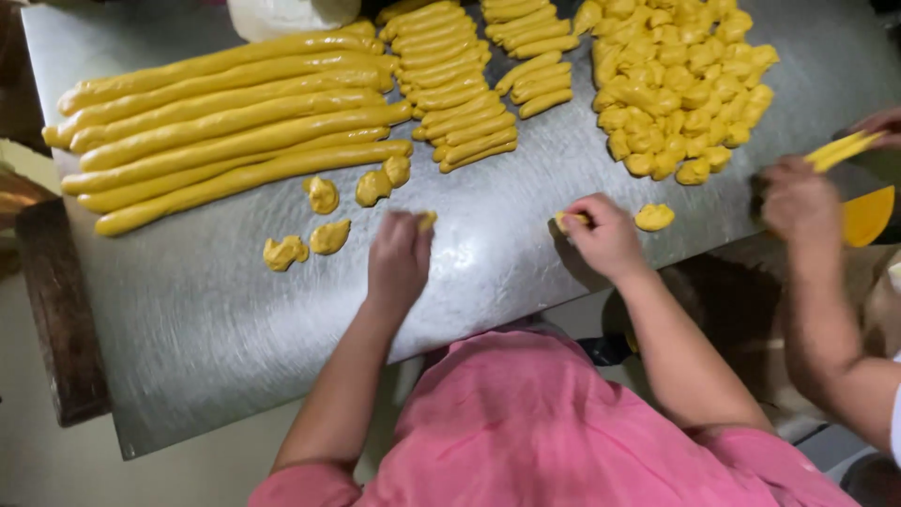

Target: Portioning and shaping yellow dough into small balls and long strips on a metal table

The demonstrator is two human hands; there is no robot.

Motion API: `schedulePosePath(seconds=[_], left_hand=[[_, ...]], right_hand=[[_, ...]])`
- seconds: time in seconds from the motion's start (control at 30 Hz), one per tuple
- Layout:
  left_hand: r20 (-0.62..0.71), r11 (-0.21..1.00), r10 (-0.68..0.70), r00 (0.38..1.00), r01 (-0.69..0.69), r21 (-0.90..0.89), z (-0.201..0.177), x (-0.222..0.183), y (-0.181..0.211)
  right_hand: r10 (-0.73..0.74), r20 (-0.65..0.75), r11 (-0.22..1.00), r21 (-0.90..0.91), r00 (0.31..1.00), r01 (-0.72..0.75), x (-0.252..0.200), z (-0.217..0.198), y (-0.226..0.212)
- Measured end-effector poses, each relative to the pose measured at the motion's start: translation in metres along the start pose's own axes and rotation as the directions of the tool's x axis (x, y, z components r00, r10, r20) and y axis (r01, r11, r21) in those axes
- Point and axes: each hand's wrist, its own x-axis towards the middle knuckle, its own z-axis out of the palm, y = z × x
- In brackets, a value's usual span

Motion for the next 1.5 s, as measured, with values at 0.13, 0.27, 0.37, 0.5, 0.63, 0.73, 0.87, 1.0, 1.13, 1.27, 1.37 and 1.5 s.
schedulePosePath(seconds=[0.13,0.27,0.37,0.5,0.63,0.73,0.87,1.0,1.13,1.27,1.37,1.5], left_hand=[[0.198,0.990,-0.006,0.980,-0.022,0.139,-0.023,-0.048,0.021],[0.648,0.843,-0.400,0.648,-0.017,0.537,-0.061,0.006,0.068],[0.075,0.899,-0.013,0.997,-0.021,0.437,0.007,0.004,0.036],[0.088,0.858,0.188,0.978,-0.207,0.471,0.043,-0.010,0.032],[0.252,0.887,-0.144,0.957,0.012,0.461,0.026,-0.012,0.020],[0.042,0.822,0.156,0.987,-0.154,0.548,0.043,0.019,-0.030],[0.177,0.623,-0.647,0.742,0.381,0.683,0.047,0.022,-0.019],[0.238,0.395,-0.918,0.316,0.699,0.596,0.033,0.023,0.010],[-0.062,0.579,-0.595,0.801,0.481,0.658,0.053,-0.013,0.000],[0.470,0.613,-0.776,0.422,0.325,0.720,0.028,0.022,0.041],[-0.109,0.770,-0.132,0.985,0.171,0.614,0.057,-0.021,0.014],[-0.031,0.736,-0.221,0.975,0.187,0.651,0.061,-0.023,0.016]], right_hand=[[0.237,0.357,0.862,-0.506,0.904,-0.026,0.020,-0.002,-0.007],[0.082,0.456,0.736,-0.627,0.886,0.254,0.061,-0.009,-0.031],[-0.472,0.114,0.748,-0.473,0.874,0.466,0.078,0.025,-0.042],[-0.339,0.180,0.763,-0.522,0.924,0.381,0.038,0.042,-0.025],[0.085,0.588,0.804,-0.518,0.804,0.293,0.047,0.046,-0.010],[-0.367,0.238,0.776,-0.455,0.899,0.437,0.100,0.075,0.030],[-0.037,0.569,0.860,-0.401,0.822,0.316,0.107,0.061,0.011],[0.239,0.794,0.855,-0.445,0.559,0.266,0.079,0.039,-0.021],[-0.063,0.561,0.860,-0.390,0.826,0.330,0.071,0.065,0.008],[0.257,0.752,0.847,-0.478,0.607,0.233,0.089,0.024,-0.047],[-0.031,0.594,0.824,-0.440,0.804,0.357,0.076,0.055,0.012],[-0.494,0.236,0.715,-0.438,0.837,0.545,0.067,0.067,0.032]])
